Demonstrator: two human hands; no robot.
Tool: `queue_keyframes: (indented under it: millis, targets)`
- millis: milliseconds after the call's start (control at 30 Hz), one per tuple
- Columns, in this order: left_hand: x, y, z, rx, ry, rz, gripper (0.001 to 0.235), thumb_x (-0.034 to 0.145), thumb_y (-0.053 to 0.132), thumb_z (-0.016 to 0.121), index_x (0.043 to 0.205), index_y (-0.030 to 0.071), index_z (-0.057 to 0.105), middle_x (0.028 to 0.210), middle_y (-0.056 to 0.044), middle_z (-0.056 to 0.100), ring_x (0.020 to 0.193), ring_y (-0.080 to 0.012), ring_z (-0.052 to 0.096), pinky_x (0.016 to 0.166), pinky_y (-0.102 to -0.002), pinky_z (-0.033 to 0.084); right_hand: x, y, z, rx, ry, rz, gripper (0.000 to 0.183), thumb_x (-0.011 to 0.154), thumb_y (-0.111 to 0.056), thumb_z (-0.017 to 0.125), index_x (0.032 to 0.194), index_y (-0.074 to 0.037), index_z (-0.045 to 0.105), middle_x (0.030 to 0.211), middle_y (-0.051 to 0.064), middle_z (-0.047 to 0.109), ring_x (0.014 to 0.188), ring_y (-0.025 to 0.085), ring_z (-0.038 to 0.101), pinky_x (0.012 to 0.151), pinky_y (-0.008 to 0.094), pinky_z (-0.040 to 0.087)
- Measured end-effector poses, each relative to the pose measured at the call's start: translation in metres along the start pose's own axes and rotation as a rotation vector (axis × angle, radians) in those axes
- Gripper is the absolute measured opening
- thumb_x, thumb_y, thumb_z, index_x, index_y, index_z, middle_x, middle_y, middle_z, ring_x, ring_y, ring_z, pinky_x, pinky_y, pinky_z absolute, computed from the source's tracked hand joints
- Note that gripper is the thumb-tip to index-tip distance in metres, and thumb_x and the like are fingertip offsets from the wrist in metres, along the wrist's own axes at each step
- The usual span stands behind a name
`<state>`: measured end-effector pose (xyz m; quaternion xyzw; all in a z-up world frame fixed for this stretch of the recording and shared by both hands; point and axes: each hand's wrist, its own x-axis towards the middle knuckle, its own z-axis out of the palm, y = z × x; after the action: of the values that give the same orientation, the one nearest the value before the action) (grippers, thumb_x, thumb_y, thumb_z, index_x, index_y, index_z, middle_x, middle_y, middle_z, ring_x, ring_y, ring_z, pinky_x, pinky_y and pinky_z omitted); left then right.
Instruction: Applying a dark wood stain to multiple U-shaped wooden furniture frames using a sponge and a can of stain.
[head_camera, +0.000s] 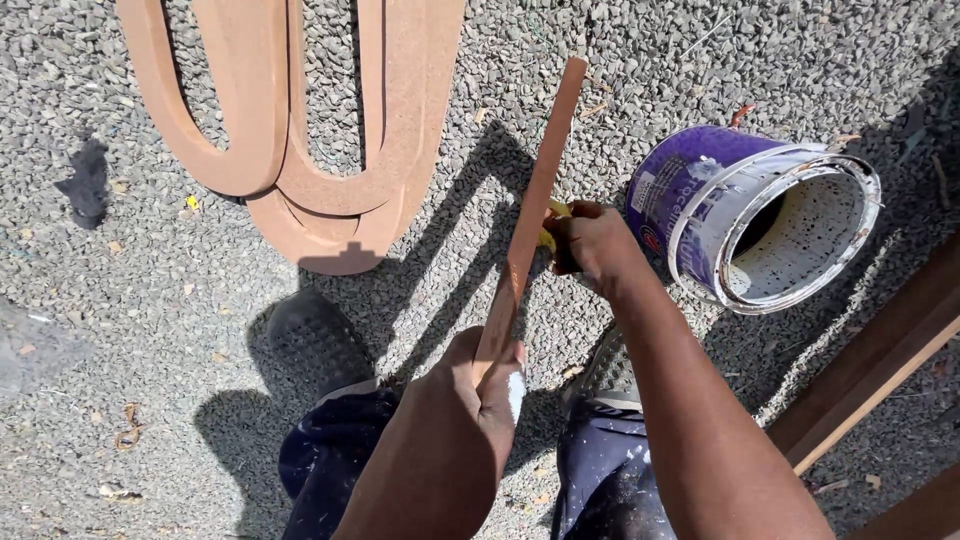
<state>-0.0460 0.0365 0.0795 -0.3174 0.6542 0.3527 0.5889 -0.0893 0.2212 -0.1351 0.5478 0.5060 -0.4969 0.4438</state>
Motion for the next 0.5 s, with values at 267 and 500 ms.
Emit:
queue_keyframes:
  millis: [267,500]
  targets:
    - [-0.001,0.013,0.001,0.07,0.008,-0.017,0.024,0.102,0.045,0.055,0.113,0.025,0.064,0.09,-0.01,0.082,0.095,-0.0374,0.075,0.074,-0.048,0.053,-0.008,0.008,0.025,-0.996,0.306,-0.657,0.032,0.102,-0.024,0.064,0.13,-0.017,0.052,0.097,0.004,0.075,0.069,0.021,0.071,0.057,0.039,0.065]
    - [-0.007,0.027,-0.012,0.088,0.012,-0.029,0.026,0.102,0.045,0.052,0.114,0.025,0.063,0.094,-0.013,0.08,0.097,-0.0396,0.074,0.076,-0.05,0.052,0.046,0.002,-0.002,-0.935,0.27,-0.56,0.025,0.101,-0.024,0.063,0.123,-0.016,0.057,0.092,0.003,0.073,0.066,0.019,0.066,0.056,0.036,0.06]
